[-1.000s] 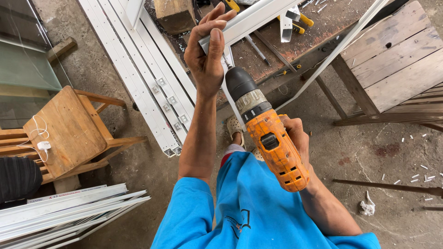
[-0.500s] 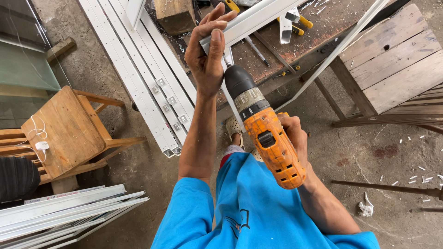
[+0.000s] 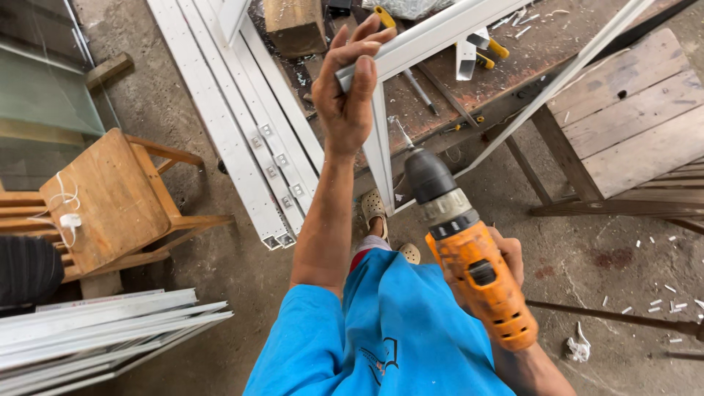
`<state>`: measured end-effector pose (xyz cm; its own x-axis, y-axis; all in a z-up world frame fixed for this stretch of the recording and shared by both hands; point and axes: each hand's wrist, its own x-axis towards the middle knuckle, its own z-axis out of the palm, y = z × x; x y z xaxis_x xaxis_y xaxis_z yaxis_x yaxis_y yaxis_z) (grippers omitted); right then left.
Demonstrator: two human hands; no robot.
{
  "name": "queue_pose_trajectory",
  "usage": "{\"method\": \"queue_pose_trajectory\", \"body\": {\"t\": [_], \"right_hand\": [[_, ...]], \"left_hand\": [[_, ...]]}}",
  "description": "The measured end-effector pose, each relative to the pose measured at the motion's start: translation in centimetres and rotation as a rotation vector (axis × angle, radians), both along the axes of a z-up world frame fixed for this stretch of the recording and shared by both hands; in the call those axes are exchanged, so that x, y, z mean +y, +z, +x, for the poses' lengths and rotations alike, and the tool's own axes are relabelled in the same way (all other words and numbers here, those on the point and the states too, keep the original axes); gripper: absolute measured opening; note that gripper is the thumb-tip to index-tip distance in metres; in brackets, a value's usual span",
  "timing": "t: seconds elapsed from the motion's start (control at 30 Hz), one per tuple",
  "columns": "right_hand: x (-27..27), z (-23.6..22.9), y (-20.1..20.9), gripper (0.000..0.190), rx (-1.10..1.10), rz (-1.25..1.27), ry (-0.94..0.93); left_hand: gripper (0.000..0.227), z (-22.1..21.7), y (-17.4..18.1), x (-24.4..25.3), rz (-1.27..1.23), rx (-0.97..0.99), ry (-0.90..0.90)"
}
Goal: The person assembles a white aluminum window frame by drilling pilot holes and inserting rivets. They use a cordless drill and a rivet gun to secure the frame corners, repeatedly flipping the frame to access different sides.
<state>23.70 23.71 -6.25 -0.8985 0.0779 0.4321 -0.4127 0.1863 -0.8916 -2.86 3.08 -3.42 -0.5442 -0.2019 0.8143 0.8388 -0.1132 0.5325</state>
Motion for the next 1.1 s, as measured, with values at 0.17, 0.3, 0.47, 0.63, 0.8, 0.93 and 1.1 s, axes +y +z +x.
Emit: {"method": "queue_pose_trajectory", "body": {"t": [0.17,0.3,0.47,0.63,0.8,0.93,1.1], "right_hand": [[4.5,-0.2,-1.2,0.047,-0.166,0.387,-0.242],[8.4,-6.7,-2.3,0.057,-0.028,0.193,-0.092],[11.9,-22.1,-0.2,0.054,-0.077,0.058,-0.042],[13.8,-41.3,1.1,0.08,-0.09,0.378,-0.31],[16.2,-54.2,0.0,0.079,-0.196,0.66,-0.457],[17.6,-59.1,-2.3,0.07,-0.104,0.906,-0.499],[19.3,-57.7,-3.2,0.053,-0.043,1.034,-0.402]], "left_hand": [[0.019,1.1,0.8,-0.4,0.006,-0.032,-0.067],[0.026,1.7,0.9,-0.2,0.072,-0.058,-0.216],[0.028,2.1,0.7,-1.0,0.012,-0.088,-0.215],[0.035,3.0,0.3,-2.0,-0.058,-0.166,-0.285],[0.05,3.9,1.1,-3.4,-0.146,-0.302,-0.29],[0.05,3.9,2.2,-4.3,-0.214,-0.327,-0.274],[0.047,4.3,1.8,-4.8,-0.221,-0.378,-0.271]]}}
